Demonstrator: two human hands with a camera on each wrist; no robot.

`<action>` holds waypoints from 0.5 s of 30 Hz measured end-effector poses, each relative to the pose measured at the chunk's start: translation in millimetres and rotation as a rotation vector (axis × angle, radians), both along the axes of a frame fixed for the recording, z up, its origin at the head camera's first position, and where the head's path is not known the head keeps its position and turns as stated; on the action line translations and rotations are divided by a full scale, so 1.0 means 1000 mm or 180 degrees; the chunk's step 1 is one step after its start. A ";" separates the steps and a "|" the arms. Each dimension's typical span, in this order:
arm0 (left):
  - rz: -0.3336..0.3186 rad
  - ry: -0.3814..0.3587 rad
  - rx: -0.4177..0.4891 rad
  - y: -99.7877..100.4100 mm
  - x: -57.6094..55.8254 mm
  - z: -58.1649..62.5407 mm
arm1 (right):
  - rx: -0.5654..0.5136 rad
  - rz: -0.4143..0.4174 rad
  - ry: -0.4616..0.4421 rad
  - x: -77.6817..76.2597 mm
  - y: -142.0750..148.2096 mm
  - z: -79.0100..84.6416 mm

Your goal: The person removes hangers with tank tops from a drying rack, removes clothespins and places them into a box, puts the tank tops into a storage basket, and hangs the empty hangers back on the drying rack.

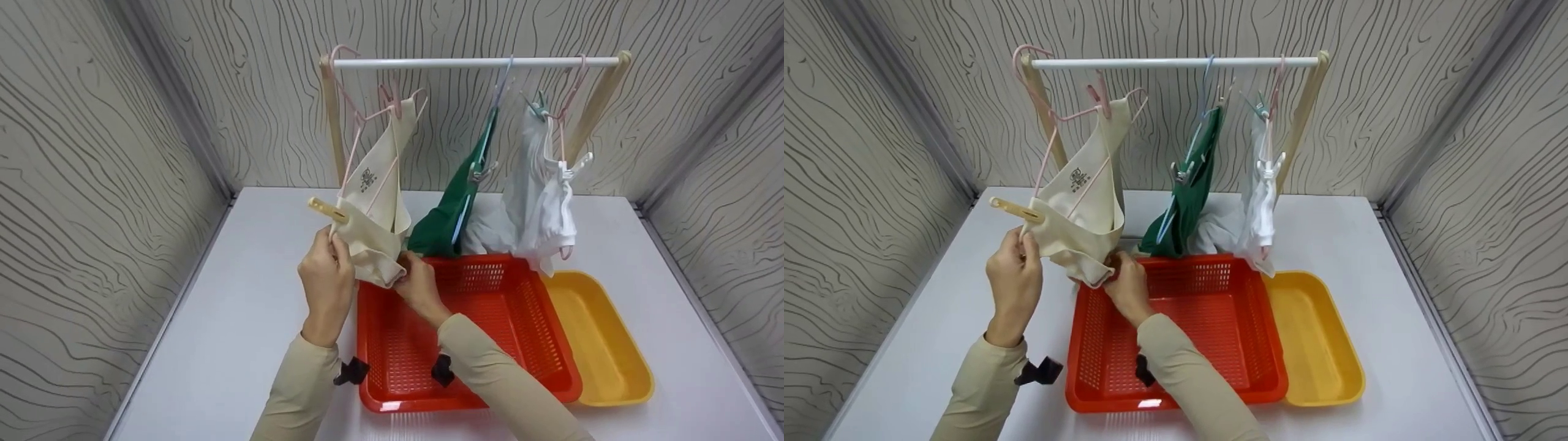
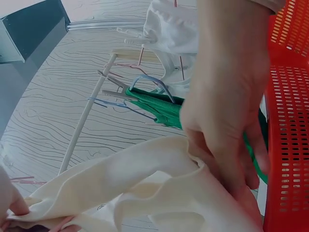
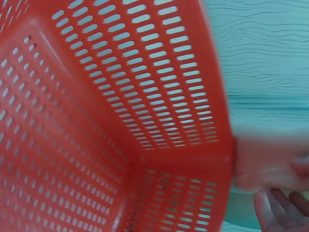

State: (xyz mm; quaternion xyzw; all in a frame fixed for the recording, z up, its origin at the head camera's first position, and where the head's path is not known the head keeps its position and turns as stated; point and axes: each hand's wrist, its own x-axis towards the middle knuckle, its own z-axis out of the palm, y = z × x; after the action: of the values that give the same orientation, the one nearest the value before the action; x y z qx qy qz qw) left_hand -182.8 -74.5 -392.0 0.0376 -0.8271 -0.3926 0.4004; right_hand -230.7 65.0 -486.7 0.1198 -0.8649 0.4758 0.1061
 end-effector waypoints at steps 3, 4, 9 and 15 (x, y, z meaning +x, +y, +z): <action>0.0006 0.0011 0.0013 0.001 0.000 0.000 | 0.0115 -0.0008 -0.0090 -0.004 -0.004 -0.004; 0.0010 0.0021 0.0020 0.001 0.000 0.000 | 0.0115 0.0022 -0.0162 -0.005 -0.005 -0.004; -0.0024 0.0064 0.0005 0.003 0.000 -0.002 | -0.0475 0.0358 -0.0735 -0.014 -0.008 -0.003; -0.0095 0.0031 -0.0050 0.003 0.003 -0.003 | -0.0906 0.0526 -0.0950 -0.025 -0.009 -0.007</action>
State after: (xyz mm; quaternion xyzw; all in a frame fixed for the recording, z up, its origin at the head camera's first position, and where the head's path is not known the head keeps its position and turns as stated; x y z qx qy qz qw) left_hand -179.9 -71.0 -394.8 0.0202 -0.8287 -0.3923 0.3988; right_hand -255.6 55.9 -493.6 0.1024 -0.7824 0.6126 -0.0466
